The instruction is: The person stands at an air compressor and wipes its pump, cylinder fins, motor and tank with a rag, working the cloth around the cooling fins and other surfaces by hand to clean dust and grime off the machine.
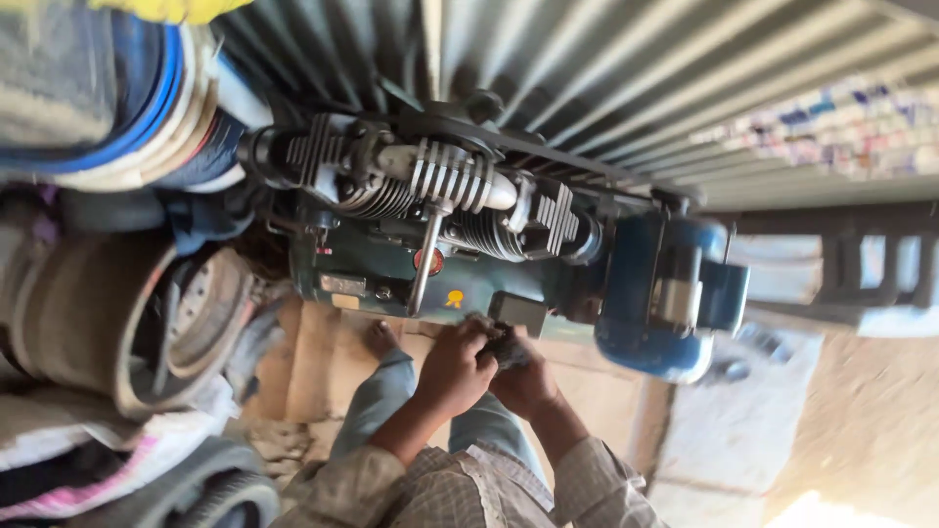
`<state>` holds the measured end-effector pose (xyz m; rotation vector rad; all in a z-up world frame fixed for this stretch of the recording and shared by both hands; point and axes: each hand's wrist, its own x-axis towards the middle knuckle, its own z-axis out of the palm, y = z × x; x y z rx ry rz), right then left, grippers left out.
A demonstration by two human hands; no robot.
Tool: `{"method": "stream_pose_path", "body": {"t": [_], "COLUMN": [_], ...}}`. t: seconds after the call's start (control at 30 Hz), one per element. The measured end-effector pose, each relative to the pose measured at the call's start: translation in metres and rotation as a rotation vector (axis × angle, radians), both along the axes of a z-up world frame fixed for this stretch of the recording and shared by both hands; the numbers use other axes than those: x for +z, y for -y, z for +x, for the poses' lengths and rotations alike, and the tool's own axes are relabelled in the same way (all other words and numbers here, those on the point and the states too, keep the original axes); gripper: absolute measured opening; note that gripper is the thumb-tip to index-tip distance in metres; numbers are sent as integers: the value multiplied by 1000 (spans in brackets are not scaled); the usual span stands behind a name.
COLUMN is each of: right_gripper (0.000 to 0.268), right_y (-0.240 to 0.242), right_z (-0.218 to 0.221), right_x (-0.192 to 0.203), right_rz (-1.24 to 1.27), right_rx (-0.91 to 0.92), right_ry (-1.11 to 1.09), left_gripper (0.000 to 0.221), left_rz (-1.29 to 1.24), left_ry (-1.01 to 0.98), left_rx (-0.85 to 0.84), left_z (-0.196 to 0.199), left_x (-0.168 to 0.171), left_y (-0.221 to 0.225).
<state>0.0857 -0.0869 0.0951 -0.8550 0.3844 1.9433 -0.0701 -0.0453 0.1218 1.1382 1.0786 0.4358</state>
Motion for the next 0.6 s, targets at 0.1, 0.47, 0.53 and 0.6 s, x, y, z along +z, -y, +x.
{"method": "stream_pose_path", "body": {"t": [0.1,0.47,0.53,0.6], "right_gripper": [41,38,35,34], "right_y": [18,-60,-77,-78], "right_z": [-4,76,91,97], "right_x": [-56,-227,-283,-316], "right_rz": [202,62,-72,-211], "right_rx": [-52,-456,-252,-26], "right_ry": [210,1212,1393,1549], "left_gripper": [18,21,26,32], "left_rz": [810,1406,1422,1435], "left_ry": [-369,-447,-481,-519], "left_rx": [-201,-116,-174,-235], "left_z": [-2,9,9,10], "left_x": [10,130,104,86], "left_y": [-10,-208,-232,-247]}}
